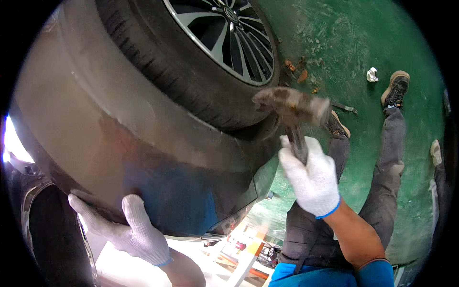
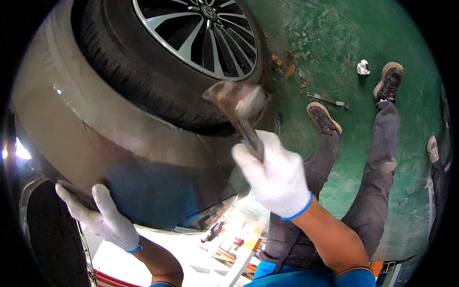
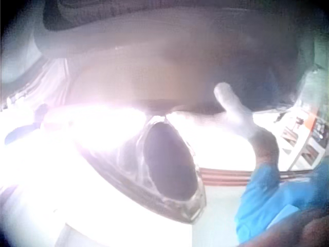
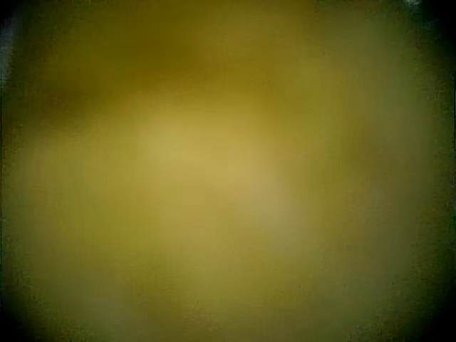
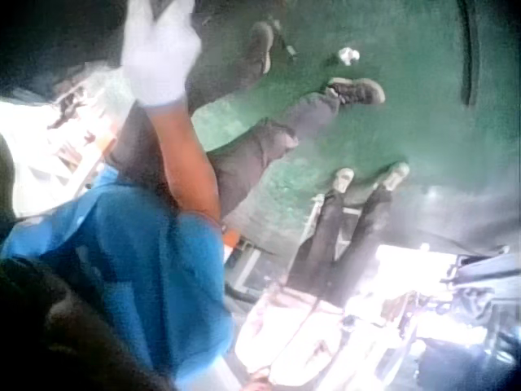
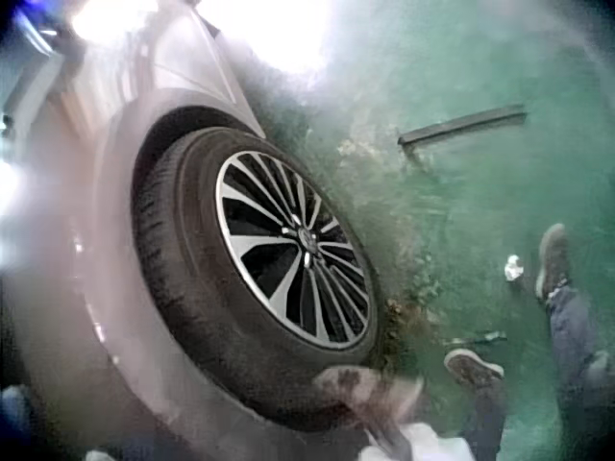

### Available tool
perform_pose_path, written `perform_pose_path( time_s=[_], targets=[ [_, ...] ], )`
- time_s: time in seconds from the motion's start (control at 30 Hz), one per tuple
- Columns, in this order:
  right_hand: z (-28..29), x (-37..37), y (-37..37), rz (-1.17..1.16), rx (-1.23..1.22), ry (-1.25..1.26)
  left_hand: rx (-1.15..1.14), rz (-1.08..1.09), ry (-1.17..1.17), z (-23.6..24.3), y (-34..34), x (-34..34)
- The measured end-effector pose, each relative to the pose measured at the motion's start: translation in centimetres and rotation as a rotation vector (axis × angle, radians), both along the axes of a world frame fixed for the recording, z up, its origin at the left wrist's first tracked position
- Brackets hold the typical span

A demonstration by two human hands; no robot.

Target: The person uses a curved metal bar and a hammer to push out a dent on the rear quarter panel of a car. They repeatedly tap the bar against the panel near the wheel arch while supporting the area with their other hand.

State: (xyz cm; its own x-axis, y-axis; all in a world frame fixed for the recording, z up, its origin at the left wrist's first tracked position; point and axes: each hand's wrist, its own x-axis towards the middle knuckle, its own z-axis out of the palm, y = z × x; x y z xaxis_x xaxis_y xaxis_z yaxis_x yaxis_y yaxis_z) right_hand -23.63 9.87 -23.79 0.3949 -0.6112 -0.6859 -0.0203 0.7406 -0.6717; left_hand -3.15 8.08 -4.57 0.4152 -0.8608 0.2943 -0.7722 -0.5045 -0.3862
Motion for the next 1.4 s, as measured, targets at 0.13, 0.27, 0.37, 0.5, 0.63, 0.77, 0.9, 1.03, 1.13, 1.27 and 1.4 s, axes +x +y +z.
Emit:
perform_pose_path(
  time_s=[0.13,0.27,0.37,0.5,0.63,0.77,0.9,1.03,1.13,1.27,1.4],
  targets=[
    [2.8,3.1,2.2,-0.050,0.255,-0.151,0.020,-0.042,-0.061,0.3,0.6,1.3],
    [4.0,5.0,3.9,-0.076,0.193,-0.144,-0.004,-0.084,-0.043,0.0,0.6,1.4],
    [3.9,5.3,4.1,-0.094,0.122,-0.131,-0.042,-0.080,-0.012,-0.3,0.6,1.5],
    [4.6,5.2,2.9,-0.307,0.239,-0.133,-0.080,-0.095,0.060,-0.6,0.7,1.7],
    [3.9,5.8,4.0,-0.102,0.144,-0.063,-0.066,-0.103,0.055,-0.5,0.7,1.5],
    [4.7,5.0,2.3,-0.271,0.300,-0.073,-0.087,-0.117,0.078,-0.7,1.2,2.0],
    [3.1,5.8,4.4,-0.054,0.201,-0.099,-0.093,-0.143,0.111,-0.8,1.0,2.0],
    [4.8,5.2,2.7,-0.284,0.263,-0.052,-0.139,-0.153,0.156,-0.8,0.9,1.8],
    [2.3,6.4,5.6,-0.014,-0.003,-0.005,-0.093,-0.128,0.083,-0.7,1.2,1.9],
    [4.4,5.8,3.1,-0.228,0.209,-0.113,-0.091,-0.151,0.096,-0.5,1.2,2.0],
    [3.5,6.7,3.5,-0.073,0.166,-0.155,-0.091,-0.138,0.120,-0.6,1.3,1.8]
  ],
)
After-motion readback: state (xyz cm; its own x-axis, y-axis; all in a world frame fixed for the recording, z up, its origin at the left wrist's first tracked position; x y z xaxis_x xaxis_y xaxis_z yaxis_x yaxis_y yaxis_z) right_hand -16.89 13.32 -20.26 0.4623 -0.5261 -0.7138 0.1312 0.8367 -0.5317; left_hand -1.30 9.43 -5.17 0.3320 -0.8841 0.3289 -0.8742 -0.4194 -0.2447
